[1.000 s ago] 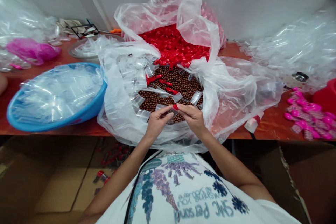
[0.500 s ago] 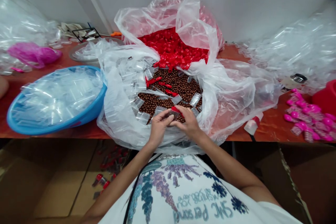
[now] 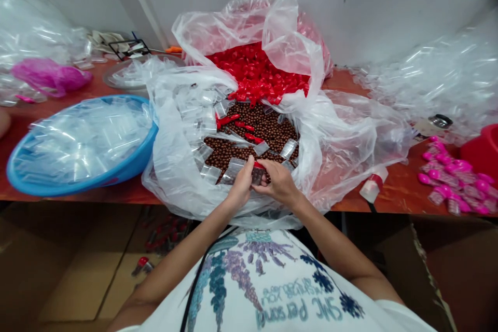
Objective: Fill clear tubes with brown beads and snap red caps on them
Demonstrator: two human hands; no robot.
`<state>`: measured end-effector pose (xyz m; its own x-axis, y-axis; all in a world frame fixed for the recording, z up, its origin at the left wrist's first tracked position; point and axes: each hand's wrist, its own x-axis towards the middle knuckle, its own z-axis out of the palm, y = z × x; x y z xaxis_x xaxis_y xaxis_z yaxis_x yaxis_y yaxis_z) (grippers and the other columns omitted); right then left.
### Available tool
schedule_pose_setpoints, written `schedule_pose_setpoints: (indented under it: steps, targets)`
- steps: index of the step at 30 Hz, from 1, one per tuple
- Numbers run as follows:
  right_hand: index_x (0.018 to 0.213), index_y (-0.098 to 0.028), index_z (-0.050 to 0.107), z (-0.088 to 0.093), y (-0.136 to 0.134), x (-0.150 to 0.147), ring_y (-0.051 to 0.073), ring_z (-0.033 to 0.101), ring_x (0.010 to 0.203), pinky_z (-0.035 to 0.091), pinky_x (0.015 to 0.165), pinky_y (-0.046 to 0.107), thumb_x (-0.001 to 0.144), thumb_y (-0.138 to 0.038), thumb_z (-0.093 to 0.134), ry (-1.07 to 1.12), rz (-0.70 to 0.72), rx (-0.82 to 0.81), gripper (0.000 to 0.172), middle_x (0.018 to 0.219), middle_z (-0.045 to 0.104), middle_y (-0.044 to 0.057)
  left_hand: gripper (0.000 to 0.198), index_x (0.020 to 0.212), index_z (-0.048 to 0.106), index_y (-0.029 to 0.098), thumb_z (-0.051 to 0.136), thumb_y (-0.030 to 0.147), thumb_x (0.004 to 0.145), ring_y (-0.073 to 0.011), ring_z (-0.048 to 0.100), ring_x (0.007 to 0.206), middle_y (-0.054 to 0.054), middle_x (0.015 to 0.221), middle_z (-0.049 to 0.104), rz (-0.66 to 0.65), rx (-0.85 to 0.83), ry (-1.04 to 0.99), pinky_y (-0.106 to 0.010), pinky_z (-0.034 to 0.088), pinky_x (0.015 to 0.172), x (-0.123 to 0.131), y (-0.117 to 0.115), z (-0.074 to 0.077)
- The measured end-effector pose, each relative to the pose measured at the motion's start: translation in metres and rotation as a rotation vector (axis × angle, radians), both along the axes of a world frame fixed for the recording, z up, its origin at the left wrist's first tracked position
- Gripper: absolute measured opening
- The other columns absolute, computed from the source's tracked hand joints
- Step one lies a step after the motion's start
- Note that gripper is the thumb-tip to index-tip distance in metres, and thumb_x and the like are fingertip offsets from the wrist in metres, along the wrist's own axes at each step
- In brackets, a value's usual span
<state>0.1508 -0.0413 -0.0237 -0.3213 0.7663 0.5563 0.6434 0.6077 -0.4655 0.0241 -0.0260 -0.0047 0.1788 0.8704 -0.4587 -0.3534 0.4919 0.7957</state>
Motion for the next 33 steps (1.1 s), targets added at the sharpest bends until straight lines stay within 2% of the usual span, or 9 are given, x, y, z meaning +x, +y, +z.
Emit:
schedule_pose_setpoints:
  steps: [12,15,17,19,21,23,25,30,33]
  targets:
    - [0.127,-0.015,0.045,0.009,-0.005,0.003,0.025,0.055,0.112,0.043,0.091,0.039,0.076,-0.035,0.064,-0.058,0.024,-0.055,0.059,0.121,0.059,0.014,0.024,0.07,0.051,0.017,0.048,0.038,0.081,-0.011,0.05,0.04,0.003,0.049,0.053,0.105,0.093,-0.015,-0.02,0.038,0.038,0.011,-0.006,-0.005]
    - [0.137,-0.016,0.033,0.009,-0.007,0.005,0.025,0.05,0.119,0.042,0.095,0.039,0.076,-0.036,0.065,-0.033,0.065,-0.135,0.071,0.131,0.052,0.014,0.024,0.076,0.055,0.016,0.046,0.038,0.081,-0.0105,0.051,0.041,0.003,0.052,0.055,0.108,0.08,-0.022,-0.02,0.04,0.04,0.008,-0.005,-0.003]
    - [0.14,-0.016,0.028,0.009,-0.011,0.008,0.025,0.052,0.116,0.044,0.092,0.038,0.075,-0.041,0.067,0.059,0.004,-0.227,0.08,0.132,0.05,0.015,0.027,0.089,0.057,0.017,0.045,0.04,0.082,-0.0105,0.053,0.043,0.002,0.056,0.057,0.094,0.052,-0.05,-0.02,0.042,0.043,0.002,-0.004,0.002]
    - [0.132,-0.017,0.039,0.01,-0.017,0.011,0.023,0.061,0.098,0.049,0.081,0.034,0.077,-0.046,0.063,0.196,-0.171,-0.335,0.067,0.117,0.06,0.012,0.034,0.102,0.056,0.018,0.046,0.043,0.082,-0.0105,0.054,0.045,0.001,0.06,0.059,0.069,0.034,-0.089,-0.021,0.044,0.046,-0.006,-0.003,0.008]
    - [0.11,-0.02,0.058,0.011,-0.022,0.012,0.018,0.063,0.078,0.05,0.071,0.03,0.085,-0.046,0.054,0.273,-0.288,-0.43,0.037,0.092,0.067,0.005,0.039,0.109,0.054,0.019,0.046,0.045,0.081,-0.0106,0.055,0.047,0.001,0.062,0.06,0.046,0.032,-0.109,-0.021,0.046,0.048,-0.012,-0.002,0.013]
    - [0.095,-0.022,0.064,0.014,-0.024,0.011,0.016,0.062,0.073,0.049,0.071,0.029,0.09,-0.044,0.046,0.283,-0.277,-0.458,0.029,0.082,0.066,0.002,0.042,0.113,0.053,0.02,0.047,0.046,0.082,-0.0107,0.056,0.048,0.0,0.065,0.062,-0.003,0.022,-0.098,-0.022,0.047,0.049,-0.015,-0.001,0.015]
    - [0.102,-0.023,0.063,0.018,-0.023,0.009,0.017,0.062,0.083,0.049,0.078,0.03,0.091,-0.042,0.046,0.268,-0.228,-0.413,0.028,0.091,0.066,0.004,0.042,0.115,0.053,0.021,0.048,0.046,0.082,-0.0111,0.057,0.049,0.0,0.067,0.063,-0.042,0.01,-0.063,-0.022,0.047,0.049,-0.014,-0.001,0.014]
    - [0.126,-0.017,0.045,0.027,-0.014,0.005,0.026,0.055,0.105,0.045,0.091,0.041,0.074,-0.047,0.067,0.06,-0.086,-0.242,0.064,0.114,0.058,0.012,0.061,0.101,0.061,0.016,0.038,0.068,0.08,-0.0134,0.057,0.049,-0.004,0.064,0.062,-0.118,0.01,-0.026,-0.021,0.04,0.042,-0.009,-0.001,0.009]
    - [0.125,-0.015,0.042,0.024,-0.012,0.006,0.028,0.053,0.104,0.046,0.089,0.044,0.072,-0.047,0.069,-0.013,-0.037,-0.195,0.067,0.114,0.056,0.014,0.071,0.089,0.063,0.014,0.031,0.076,0.076,-0.0135,0.054,0.044,-0.004,0.058,0.059,-0.164,-0.011,0.021,-0.021,0.035,0.037,-0.009,0.0,0.01]
